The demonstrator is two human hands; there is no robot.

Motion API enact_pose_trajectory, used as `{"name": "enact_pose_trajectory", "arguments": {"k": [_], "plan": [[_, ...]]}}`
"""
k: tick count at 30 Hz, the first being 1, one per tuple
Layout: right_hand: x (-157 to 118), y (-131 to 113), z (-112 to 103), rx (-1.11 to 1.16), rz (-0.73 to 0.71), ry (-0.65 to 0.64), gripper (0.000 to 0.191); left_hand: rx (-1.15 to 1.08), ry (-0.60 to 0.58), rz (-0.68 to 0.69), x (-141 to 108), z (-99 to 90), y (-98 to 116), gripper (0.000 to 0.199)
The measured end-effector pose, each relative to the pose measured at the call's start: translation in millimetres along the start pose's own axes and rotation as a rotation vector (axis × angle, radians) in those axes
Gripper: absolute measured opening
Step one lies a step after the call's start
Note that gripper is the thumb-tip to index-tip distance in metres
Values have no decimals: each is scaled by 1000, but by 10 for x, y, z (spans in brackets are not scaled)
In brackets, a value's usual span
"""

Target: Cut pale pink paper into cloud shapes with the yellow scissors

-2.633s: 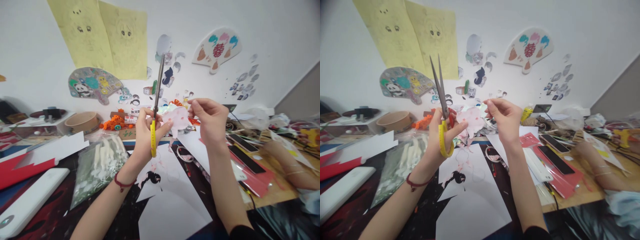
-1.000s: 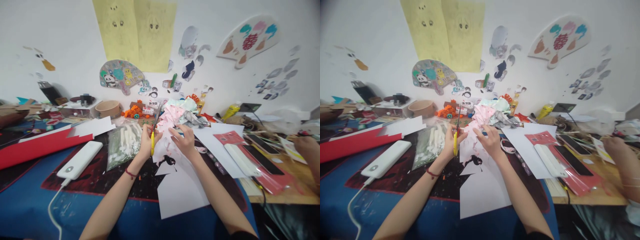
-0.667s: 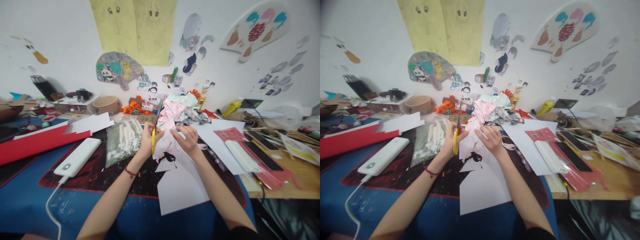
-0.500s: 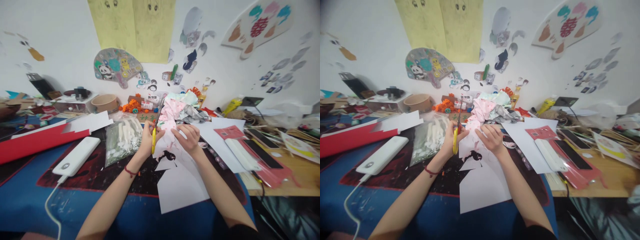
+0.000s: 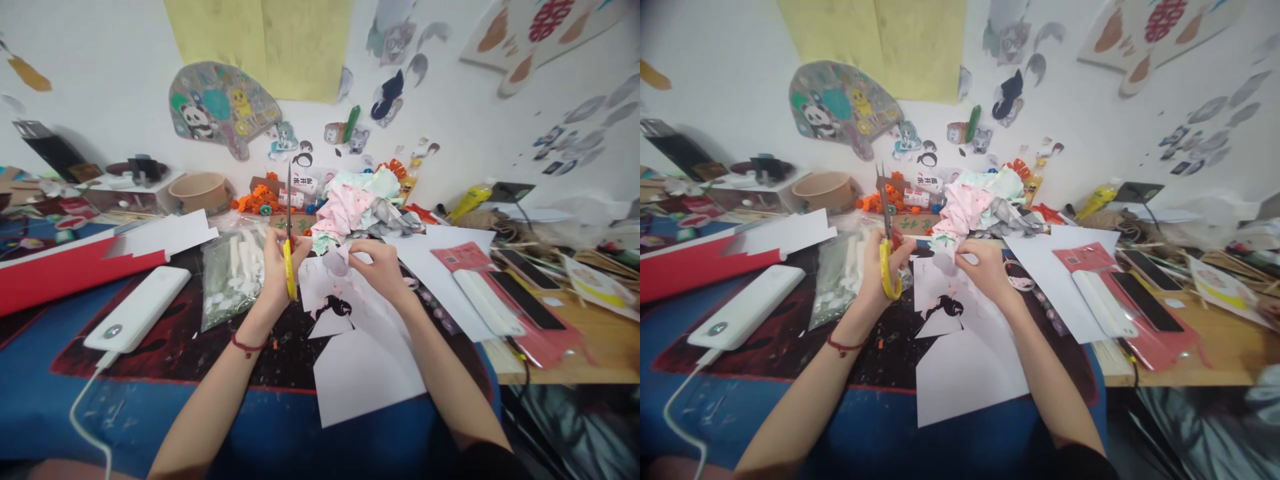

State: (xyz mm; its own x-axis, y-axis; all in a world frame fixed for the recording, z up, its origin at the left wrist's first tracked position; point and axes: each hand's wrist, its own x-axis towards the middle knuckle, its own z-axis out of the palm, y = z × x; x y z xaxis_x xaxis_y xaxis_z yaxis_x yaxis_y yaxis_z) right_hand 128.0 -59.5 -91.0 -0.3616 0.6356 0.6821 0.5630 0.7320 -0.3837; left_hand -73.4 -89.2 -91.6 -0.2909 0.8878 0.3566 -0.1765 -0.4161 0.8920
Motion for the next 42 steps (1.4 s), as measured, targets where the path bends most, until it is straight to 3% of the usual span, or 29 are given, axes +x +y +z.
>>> {"name": "enact_pose_trajectory", "arguments": {"k": [4,7,10,14,18,24,27,35,39,42], "plan": [[133,-46,-91,128,108,-231,32,28,-55,23,-14,-8,25,40],[276,-139,-192,150,110,-312,30,56,-145,68,-48,-8,79,43],[415,-299,-290,-114,-32,-403,23,79,-220,109,-73,-8,113,51],[534,-528,-373,-398,-238,-509,13,107,-197,146,-60,-20,81,56],[581,-616,-387,-272,-224,-459,16,86,-139,177,-19,-48,43,55],[602,-474,-264,320,52,-204,12,-3,-113,239,-35,-45,126,51],[594,-413,-214,505,157,-176,15,23,-94,237,-63,-19,164,51],[590,-477,-323,313,70,-242,7,62,-99,272,-70,-1,182,44],[617,-477,-383,269,23,-215,6,82,-140,233,-65,-14,212,45],[637,-480,-436,242,-21,-277,8,105,-203,247,-74,-15,218,45]]}}
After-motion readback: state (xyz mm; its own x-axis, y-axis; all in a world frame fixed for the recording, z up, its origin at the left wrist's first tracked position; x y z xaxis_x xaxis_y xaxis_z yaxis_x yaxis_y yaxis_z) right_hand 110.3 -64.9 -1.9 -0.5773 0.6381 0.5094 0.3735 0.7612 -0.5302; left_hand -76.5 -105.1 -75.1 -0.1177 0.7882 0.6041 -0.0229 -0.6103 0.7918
